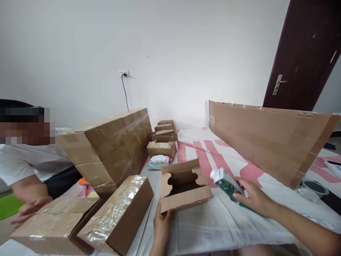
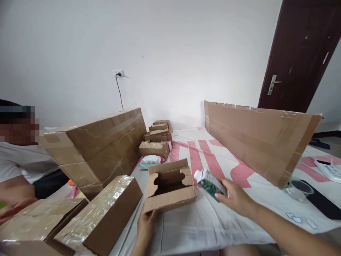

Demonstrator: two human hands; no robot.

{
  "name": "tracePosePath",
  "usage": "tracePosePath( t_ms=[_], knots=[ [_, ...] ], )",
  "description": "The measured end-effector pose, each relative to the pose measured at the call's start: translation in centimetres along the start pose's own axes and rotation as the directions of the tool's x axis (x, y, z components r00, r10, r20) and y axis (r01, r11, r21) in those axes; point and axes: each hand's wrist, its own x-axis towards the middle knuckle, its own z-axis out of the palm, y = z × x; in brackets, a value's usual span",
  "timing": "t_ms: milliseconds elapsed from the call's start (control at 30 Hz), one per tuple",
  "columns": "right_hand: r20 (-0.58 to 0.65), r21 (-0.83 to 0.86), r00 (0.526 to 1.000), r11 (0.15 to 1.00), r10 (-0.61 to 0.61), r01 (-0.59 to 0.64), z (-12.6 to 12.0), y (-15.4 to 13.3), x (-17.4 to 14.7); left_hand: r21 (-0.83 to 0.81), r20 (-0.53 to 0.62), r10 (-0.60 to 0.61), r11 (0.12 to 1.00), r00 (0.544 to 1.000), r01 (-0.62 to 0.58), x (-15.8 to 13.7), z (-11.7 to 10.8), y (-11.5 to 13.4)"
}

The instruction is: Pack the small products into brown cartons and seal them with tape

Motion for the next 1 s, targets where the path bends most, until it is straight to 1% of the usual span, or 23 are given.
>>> tracePosePath(
  t_ms=[100, 167, 233, 267, 333, 400, 467, 500, 567, 600, 633, 733, 833, 900, 1000],
  knots=[
    [0.088, -0.080, 0.996, 0.997, 0.008, -0.001, 4.6, 3.0, -2.5, 0.179, -0.067, 0.064, 0.982, 0.996, -0.051, -0.5, 0.3, -0.6],
    [0.138, -0.091, 0.990, 0.996, 0.023, -0.010, 7.7, 4.5, -3.7, 0.284, -0.148, 0.098, 0.957, 0.984, -0.052, -1.0, 0.3, -0.7],
    [0.118, -0.076, 0.992, 0.996, 0.052, -0.043, 10.4, 5.9, -4.8, 0.355, -0.183, 0.128, 0.933, 0.975, -0.056, -1.7, 0.1, -0.5],
    [0.085, -0.066, 0.993, 0.995, 0.080, -0.075, 11.4, 6.6, -5.3, 0.364, -0.167, 0.138, 0.929, 0.976, -0.069, -2.1, 0.0, -0.4],
    [-0.001, -0.043, 0.988, 0.987, 0.155, -0.155, 13.1, 8.1, -6.3, 0.376, -0.101, 0.159, 0.920, 0.982, -0.110, -3.1, 0.2, -0.2],
    [-0.056, -0.028, 0.980, 0.981, 0.192, -0.194, 14.3, 9.4, -7.2, 0.366, -0.012, 0.170, 0.918, 0.985, -0.154, -4.5, 1.2, -0.4],
    [-0.073, -0.030, 0.983, 0.985, 0.167, -0.170, 15.0, 10.2, -7.8, 0.327, 0.133, 0.182, 0.920, 0.974, -0.216, -6.4, 3.0, -0.9],
    [-0.079, -0.032, 0.986, 0.988, 0.145, -0.148, 15.2, 10.4, -8.0, 0.302, 0.230, 0.193, 0.918, 0.954, -0.259, -7.4, 4.0, -1.3],
    [-0.093, -0.026, 0.989, 0.993, 0.116, -0.119, 15.3, 10.3, -7.9, 0.271, 0.427, 0.206, 0.900, 0.881, -0.342, -9.1, 5.9, -2.0],
    [-0.104, -0.015, 0.988, 0.993, 0.112, -0.114, 15.2, 10.0, -7.8, 0.272, 0.497, 0.198, 0.889, 0.845, -0.368, -9.7, 6.7, -2.2],
    [-0.115, 0.000, 0.987, 0.994, 0.112, -0.113, 15.0, 9.7, -7.6, 0.286, 0.538, 0.177, 0.881, 0.824, -0.376, -10.1, 7.3, -2.3],
    [-0.139, 0.052, 0.981, 0.991, 0.132, -0.126, 14.5, 8.8, -7.1, 0.338, 0.571, 0.082, 0.883, 0.817, -0.325, -9.9, 8.3, -1.9],
    [-0.171, 0.088, 0.971, 0.984, 0.168, -0.155, 14.2, 8.3, -6.6, 0.340, 0.613, 0.023, 0.895, 0.790, -0.290, -8.5, 8.4, -0.8],
    [-0.193, 0.107, 0.963, 0.979, 0.189, -0.171, 14.2, 8.1, -6.0, 0.310, 0.625, 0.034, 0.906, 0.780, -0.288, -7.4, 8.3, -0.1],
    [-0.195, 0.135, 0.961, 0.976, 0.197, -0.172, 13.9, 7.5, -4.7, 0.228, 0.600, 0.087, 0.934, 0.796, -0.274, -5.9, 8.3, 0.8]
  ],
)
